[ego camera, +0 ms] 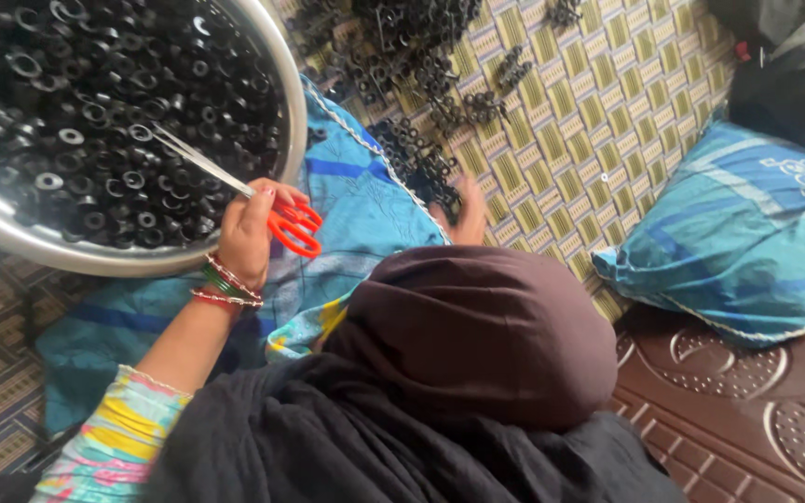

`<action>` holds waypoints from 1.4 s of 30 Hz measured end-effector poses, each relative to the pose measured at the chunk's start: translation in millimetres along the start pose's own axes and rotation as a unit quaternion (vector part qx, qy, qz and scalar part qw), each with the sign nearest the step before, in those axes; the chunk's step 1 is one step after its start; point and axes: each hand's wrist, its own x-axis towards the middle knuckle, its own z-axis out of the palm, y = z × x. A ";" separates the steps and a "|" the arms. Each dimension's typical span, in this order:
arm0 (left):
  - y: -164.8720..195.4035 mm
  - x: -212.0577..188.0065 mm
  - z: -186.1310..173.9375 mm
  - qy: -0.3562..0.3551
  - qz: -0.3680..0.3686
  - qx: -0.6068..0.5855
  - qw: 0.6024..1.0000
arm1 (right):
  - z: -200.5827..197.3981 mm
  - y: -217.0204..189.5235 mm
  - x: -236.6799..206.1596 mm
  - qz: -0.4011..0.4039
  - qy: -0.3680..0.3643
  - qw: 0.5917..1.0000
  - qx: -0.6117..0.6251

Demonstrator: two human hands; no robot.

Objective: The person sits on a mat and uses red-handled scissors to cut small black rubber pieces from a metal bowl. They pick up each piece, snip it, and drop the cut parts into the bowl, repeating this process continuously.

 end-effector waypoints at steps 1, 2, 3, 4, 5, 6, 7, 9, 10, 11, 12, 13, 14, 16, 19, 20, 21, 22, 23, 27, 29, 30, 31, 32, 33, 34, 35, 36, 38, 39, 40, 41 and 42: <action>-4.2 -0.4 -2.6 0.007 -0.002 -0.023 1.000 | 3.9 -0.3 -16.8 -0.036 0.006 0.998 -0.051; -8.1 -1.0 -4.1 0.009 0.012 0.000 1.000 | 9.4 -1.4 -26.6 -0.025 0.017 0.996 -0.080; -11.4 -0.1 -5.0 0.010 0.023 0.022 0.999 | 16.7 -3.0 -30.1 -0.016 0.026 0.993 -0.111; -13.4 0.9 -5.4 0.010 0.035 0.045 0.998 | 23.7 -4.7 -26.4 -0.006 0.036 0.990 -0.136; -14.6 0.3 -4.9 0.012 0.029 0.043 0.999 | 29.9 -7.4 -19.1 -0.002 0.046 0.987 -0.151; -14.7 1.1 -4.1 0.012 0.024 0.041 0.999 | 35.8 -11.6 -9.7 0.002 0.055 0.985 -0.164; -13.1 2.5 -3.8 0.012 0.020 0.040 0.999 | 39.8 -15.4 2.4 0.004 0.065 0.982 -0.175; -2.6 4.3 -6.9 0.016 -0.008 0.039 0.999 | 45.4 -21.6 32.4 -0.005 0.076 0.981 -0.177; 3.1 3.1 -10.0 0.020 -0.024 0.036 0.999 | 47.4 -25.6 42.9 -0.009 0.078 0.981 -0.178; 12.7 2.0 -15.5 0.034 -0.020 0.119 0.992 | 49.5 -29.1 54.0 -0.012 0.074 0.983 -0.169; 26.1 2.3 -24.7 0.046 -0.017 0.202 0.978 | 50.3 -31.1 68.0 -0.008 0.067 0.985 -0.156; 39.1 1.6 -32.4 0.056 -0.014 0.283 0.957 | 51.5 -33.6 79.7 -0.003 0.057 0.989 -0.138; 54.6 -0.6 -41.1 0.056 -0.064 0.447 0.890 | 52.9 -35.8 95.3 0.000 0.048 0.991 -0.122; 79.3 -2.6 -47.2 0.068 -0.082 0.663 0.741 | 58.3 -41.8 124.3 -0.028 0.007 0.996 -0.086; 105.2 -4.7 -35.8 0.086 -0.038 0.791 0.604 | 60.0 -52.2 155.2 -0.082 -0.132 0.987 -0.026; 113.6 0.5 -29.8 0.084 -0.046 0.801 0.591 | 55.6 -55.7 167.1 -0.082 -0.201 0.976 -0.005; 120.5 7.1 -23.0 0.080 -0.054 0.810 0.579 | 48.9 -58.3 178.9 -0.083 -0.268 0.960 0.014; 128.2 14.2 -16.8 0.070 -0.015 0.800 0.595 | 40.9 -60.3 191.7 -0.025 -0.287 0.957 -0.012; 135.1 22.7 -10.6 0.061 0.023 0.788 0.612 | 31.1 -60.8 205.9 0.033 -0.307 0.950 -0.038; 131.4 89.0 37.7 -0.031 0.161 0.623 0.765 | 2.4 -52.4 255.1 -0.007 -0.328 0.917 -0.229; 114.4 126.1 74.7 -0.068 0.176 0.563 0.805 | -0.3 -44.7 270.0 0.014 -0.338 0.898 -0.281; 105.2 141.7 91.2 -0.077 0.158 0.564 0.807 | 3.6 -41.6 272.7 0.039 -0.345 0.891 -0.292; 96.3 156.1 105.9 -0.080 0.110 0.579 0.804 | 8.6 -39.1 274.0 0.065 -0.352 0.883 -0.304; 89.4 169.0 117.0 -0.082 0.064 0.593 0.798 | 14.6 -37.7 275.4 0.090 -0.357 0.875 -0.315; 84.0 178.0 125.6 -0.054 0.044 0.660 0.748 | 22.5 -37.1 273.2 0.069 -0.366 0.881 -0.291; 80.0 186.1 132.3 -0.024 0.023 0.720 0.693 | 31.7 -38.5 268.6 0.048 -0.375 0.886 -0.267; 77.8 193.3 134.9 0.004 0.000 0.775 0.632 | 38.8 -39.6 265.6 0.029 -0.385 0.890 -0.242; 75.4 199.3 134.0 0.037 -0.024 0.797 0.603 | 44.0 -39.0 263.5 0.015 -0.366 0.902 -0.227; 68.8 204.0 132.3 0.098 -0.080 0.833 0.539 | 50.7 -34.9 255.0 -0.009 -0.337 0.921 -0.194; 68.1 206.3 132.7 0.110 -0.075 0.831 0.541 | 51.7 -33.8 254.0 -0.038 -0.346 0.919 -0.183; 69.5 211.0 134.0 0.123 -0.065 0.829 0.541 | 51.8 -33.0 255.5 -0.069 -0.350 0.918 -0.171; 70.7 213.7 135.1 0.134 -0.055 0.829 0.541 | 51.0 -31.7 255.0 -0.097 -0.353 0.917 -0.159; 72.1 215.6 135.2 0.120 -0.042 0.815 0.566 | 50.0 -30.4 253.8 -0.082 -0.363 0.918 -0.140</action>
